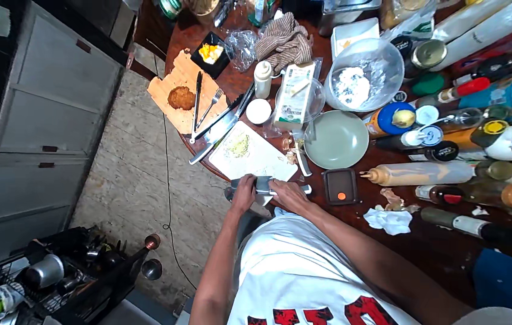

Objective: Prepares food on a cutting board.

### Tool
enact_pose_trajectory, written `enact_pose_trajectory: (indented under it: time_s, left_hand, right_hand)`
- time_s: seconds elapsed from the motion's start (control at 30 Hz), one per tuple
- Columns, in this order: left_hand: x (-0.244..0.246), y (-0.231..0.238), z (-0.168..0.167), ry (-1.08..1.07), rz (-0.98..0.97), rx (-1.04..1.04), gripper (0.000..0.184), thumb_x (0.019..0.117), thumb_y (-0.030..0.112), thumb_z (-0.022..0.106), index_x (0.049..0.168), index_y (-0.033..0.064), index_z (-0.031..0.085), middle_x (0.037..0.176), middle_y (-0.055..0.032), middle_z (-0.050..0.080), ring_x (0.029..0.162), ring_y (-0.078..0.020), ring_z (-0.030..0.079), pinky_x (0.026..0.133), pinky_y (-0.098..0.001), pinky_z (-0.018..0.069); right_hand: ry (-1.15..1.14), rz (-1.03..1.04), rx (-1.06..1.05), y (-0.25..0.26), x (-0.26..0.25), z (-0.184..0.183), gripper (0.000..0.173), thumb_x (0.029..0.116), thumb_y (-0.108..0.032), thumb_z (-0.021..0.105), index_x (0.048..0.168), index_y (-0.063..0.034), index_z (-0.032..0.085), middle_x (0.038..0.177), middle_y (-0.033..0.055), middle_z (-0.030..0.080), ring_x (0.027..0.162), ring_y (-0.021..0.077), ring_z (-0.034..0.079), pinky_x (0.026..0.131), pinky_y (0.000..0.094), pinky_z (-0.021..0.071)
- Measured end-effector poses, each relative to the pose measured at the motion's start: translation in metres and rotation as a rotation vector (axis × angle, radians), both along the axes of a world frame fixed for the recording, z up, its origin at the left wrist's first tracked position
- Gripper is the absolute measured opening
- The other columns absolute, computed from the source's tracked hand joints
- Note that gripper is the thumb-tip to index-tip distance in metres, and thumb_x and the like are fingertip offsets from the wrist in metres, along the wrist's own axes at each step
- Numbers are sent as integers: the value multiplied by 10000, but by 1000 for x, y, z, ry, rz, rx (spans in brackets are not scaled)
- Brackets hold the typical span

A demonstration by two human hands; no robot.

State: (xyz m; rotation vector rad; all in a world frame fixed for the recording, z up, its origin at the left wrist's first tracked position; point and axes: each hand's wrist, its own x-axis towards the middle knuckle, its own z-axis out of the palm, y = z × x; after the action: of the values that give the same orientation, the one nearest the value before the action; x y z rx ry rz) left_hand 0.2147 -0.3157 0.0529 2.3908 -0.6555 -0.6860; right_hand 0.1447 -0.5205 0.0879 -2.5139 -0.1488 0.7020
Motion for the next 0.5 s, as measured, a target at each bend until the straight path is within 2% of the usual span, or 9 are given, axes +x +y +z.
enact_pose_trajectory:
  time_s: [0.1, 0.13, 0.2, 0.27, 0.33, 0.4, 0.43, 0.5]
  left_hand:
    - [16, -4, 1, -68, 108, -5, 371, 1015, 91, 516, 1368, 39, 615, 1451, -121, 575, 1358, -268, 538, 1129, -439, 464]
    - [18, -7, 10, -104, 149, -20, 347, 1007, 86, 528, 1335, 49, 634, 1417, -112, 597, 1331, -265, 555, 1113, -445, 475]
    - [14, -15, 28, -141, 142, -108, 251, 963, 34, 554, 1166, 60, 700, 1250, -100, 673, 1200, -256, 617, 1040, -444, 512]
    - [5, -25, 37, -74, -21, -213, 253, 943, -17, 549, 1102, 62, 730, 1174, -94, 703, 1146, -230, 650, 1026, -413, 531]
    - [-1, -34, 31, -11, -157, -252, 281, 948, -33, 524, 1137, 43, 717, 1209, -105, 694, 1182, -227, 642, 1064, -387, 512]
    - [0, -36, 19, -15, -172, -207, 327, 962, -21, 511, 1221, 41, 701, 1277, -105, 681, 1241, -233, 619, 1101, -391, 486]
    - [4, -35, 15, -45, -173, -120, 361, 963, -1, 520, 1276, 63, 689, 1333, -89, 665, 1299, -235, 586, 1135, -403, 455]
    - [12, -31, 15, -122, -127, 69, 434, 955, 35, 544, 1371, 115, 642, 1457, -65, 597, 1434, -260, 465, 1220, -472, 336]
  right_hand:
    - [-39, -9, 34, -4, -7, 2, 277, 937, -136, 626, 1200, -51, 628, 1119, 183, 683, 991, 368, 704, 788, 540, 579]
    - [-48, -20, 38, -6, -8, 2, 271, 935, -127, 620, 1195, -51, 632, 1118, 182, 682, 1001, 364, 701, 799, 534, 579]
    - [-61, -37, 40, -11, -9, 1, 274, 932, -100, 616, 1201, -52, 640, 1133, 185, 685, 1032, 365, 695, 832, 536, 578]
    - [-67, -39, 48, -15, -8, 0, 275, 937, -83, 623, 1209, -48, 652, 1138, 187, 689, 1053, 371, 689, 863, 545, 570]
    - [-78, -18, 55, -17, -6, -2, 264, 937, -90, 629, 1198, -57, 652, 1131, 169, 693, 1056, 351, 690, 868, 532, 572]
    - [-66, -5, 78, -19, -6, -2, 274, 933, -94, 632, 1204, -61, 651, 1151, 168, 693, 1073, 348, 687, 886, 536, 566]
    - [-64, -4, 91, -21, -7, -1, 276, 931, -100, 634, 1205, -64, 651, 1157, 165, 694, 1078, 346, 687, 892, 536, 564]
    - [-69, -5, 100, -23, -8, 0, 278, 932, -118, 634, 1207, -79, 651, 1156, 153, 691, 1075, 341, 686, 885, 535, 565]
